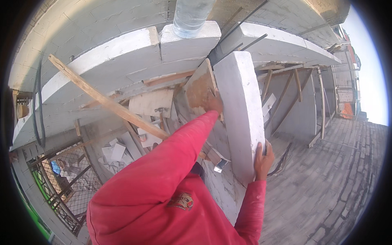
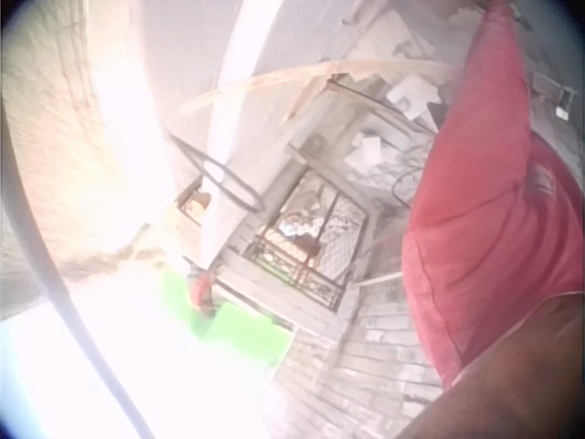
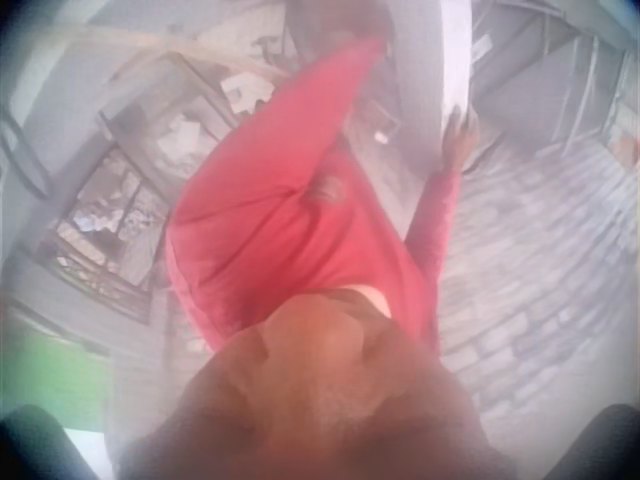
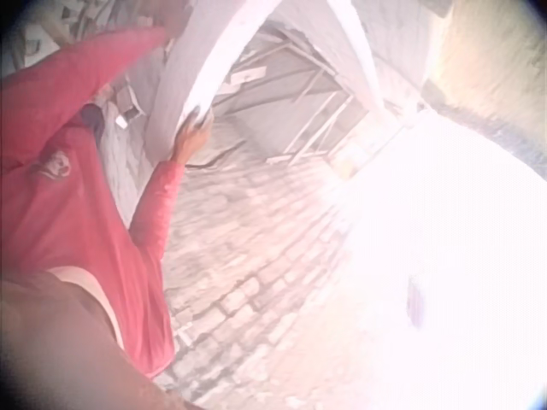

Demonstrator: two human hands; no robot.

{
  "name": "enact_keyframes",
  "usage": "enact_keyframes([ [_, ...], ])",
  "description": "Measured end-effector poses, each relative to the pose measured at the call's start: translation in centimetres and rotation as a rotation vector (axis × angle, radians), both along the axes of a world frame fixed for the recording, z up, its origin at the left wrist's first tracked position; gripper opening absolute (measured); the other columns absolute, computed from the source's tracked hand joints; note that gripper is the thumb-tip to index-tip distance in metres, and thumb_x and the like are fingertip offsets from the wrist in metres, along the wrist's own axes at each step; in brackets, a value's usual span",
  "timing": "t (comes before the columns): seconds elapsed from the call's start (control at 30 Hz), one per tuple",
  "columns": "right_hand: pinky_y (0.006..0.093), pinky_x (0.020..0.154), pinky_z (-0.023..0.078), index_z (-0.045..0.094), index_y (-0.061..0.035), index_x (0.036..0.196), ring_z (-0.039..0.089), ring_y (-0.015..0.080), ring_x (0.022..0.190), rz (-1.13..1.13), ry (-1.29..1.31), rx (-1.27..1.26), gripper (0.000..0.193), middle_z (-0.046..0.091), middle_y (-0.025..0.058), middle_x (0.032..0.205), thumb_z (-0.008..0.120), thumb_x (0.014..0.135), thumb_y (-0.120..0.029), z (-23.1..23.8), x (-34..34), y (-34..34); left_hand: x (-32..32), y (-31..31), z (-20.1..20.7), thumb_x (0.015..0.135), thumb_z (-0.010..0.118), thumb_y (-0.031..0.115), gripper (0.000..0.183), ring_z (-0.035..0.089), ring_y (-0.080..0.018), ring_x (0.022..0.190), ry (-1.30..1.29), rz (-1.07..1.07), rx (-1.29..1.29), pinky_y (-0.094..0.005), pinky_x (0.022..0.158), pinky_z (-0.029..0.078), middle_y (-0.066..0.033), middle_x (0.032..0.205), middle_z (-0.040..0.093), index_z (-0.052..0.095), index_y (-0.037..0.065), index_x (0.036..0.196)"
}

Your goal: The person lifts and positions large white plasterboard sheets against a partially built wall, using wooden supports to hold them in place. They adjust the boards and supports repeatedly to fit the curved wall section.

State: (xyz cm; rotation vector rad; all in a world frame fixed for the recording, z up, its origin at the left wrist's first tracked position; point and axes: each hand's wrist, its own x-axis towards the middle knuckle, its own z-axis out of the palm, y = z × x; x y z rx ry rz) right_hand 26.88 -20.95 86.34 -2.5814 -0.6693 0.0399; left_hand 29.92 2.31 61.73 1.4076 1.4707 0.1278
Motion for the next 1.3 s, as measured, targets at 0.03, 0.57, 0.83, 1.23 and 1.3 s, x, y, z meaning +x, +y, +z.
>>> enact_keyframes([
  [0.03, 0.0408, 0.095, 0.052, 0.068, 0.006, 0.124, 0.072, 0.0352, 0.106, -0.004, -0.014, -0.02, 0.04, 0.075, 0.0238, 0.113, 0.065, 0.103, -0.028, 0.0, 0.0, 0.0, 0.0, 0.0, 0.3, 0.108, 0.037, 0.06, 0.072, 0.041, -0.0476, 0.146, 0.02, -0.008, 0.0, -0.0592, 0.118, 0.035, -0.024, 0.156, 0.049, 0.038, 0.012, 0.162],
  [0.57, 0.0367, 0.097, 0.051, 0.068, 0.0043, 0.126, 0.07, 0.026, 0.106, 0.001, 0.044, 0.023, 0.036, 0.075, 0.019, 0.114, 0.062, 0.106, -0.024, -0.7, 0.4, 0.6, -0.1, 1.5, 2.0, 0.108, 0.037, 0.056, 0.07, 0.055, -0.045, 0.135, -0.099, 0.05, -0.132, -0.0556, 0.112, 0.042, -0.0207, 0.155, 0.053, 0.03, 0.013, 0.164],
  [0.83, 0.0373, 0.098, 0.051, 0.068, 0.0049, 0.126, 0.07, 0.0273, 0.108, -0.012, 0.031, -0.011, 0.038, 0.075, 0.0197, 0.116, 0.062, 0.106, -0.027, -0.5, 0.3, 0.7, 0.4, 1.1, 1.3, 0.108, 0.04, 0.056, 0.069, 0.056, -0.0458, 0.133, -0.045, 0.09, 0.013, -0.0551, 0.111, 0.044, -0.021, 0.151, 0.056, 0.036, 0.013, 0.161],
  [1.23, 0.0399, 0.095, 0.052, 0.07, 0.0018, 0.125, 0.073, 0.0325, 0.105, -0.011, -0.011, -0.047, 0.038, 0.075, 0.0219, 0.114, 0.063, 0.104, -0.029, -0.5, 0.5, 0.5, 0.2, 1.3, 1.4, 0.108, 0.037, 0.057, 0.071, 0.055, -0.0452, 0.135, -0.092, 0.054, -0.055, -0.0547, 0.113, 0.042, -0.0207, 0.154, 0.054, 0.034, 0.011, 0.162],
  [1.3, 0.0401, 0.094, 0.053, 0.07, 0.0016, 0.125, 0.073, 0.0324, 0.104, -0.005, -0.011, -0.035, 0.038, 0.075, 0.0217, 0.113, 0.063, 0.104, -0.029, -0.6, 0.5, 0.5, 0.1, 1.2, 1.3, 0.108, 0.036, 0.057, 0.072, 0.054, -0.045, 0.136, -0.096, 0.046, -0.064, -0.0548, 0.114, 0.042, -0.0203, 0.155, 0.053, 0.033, 0.011, 0.163],
])
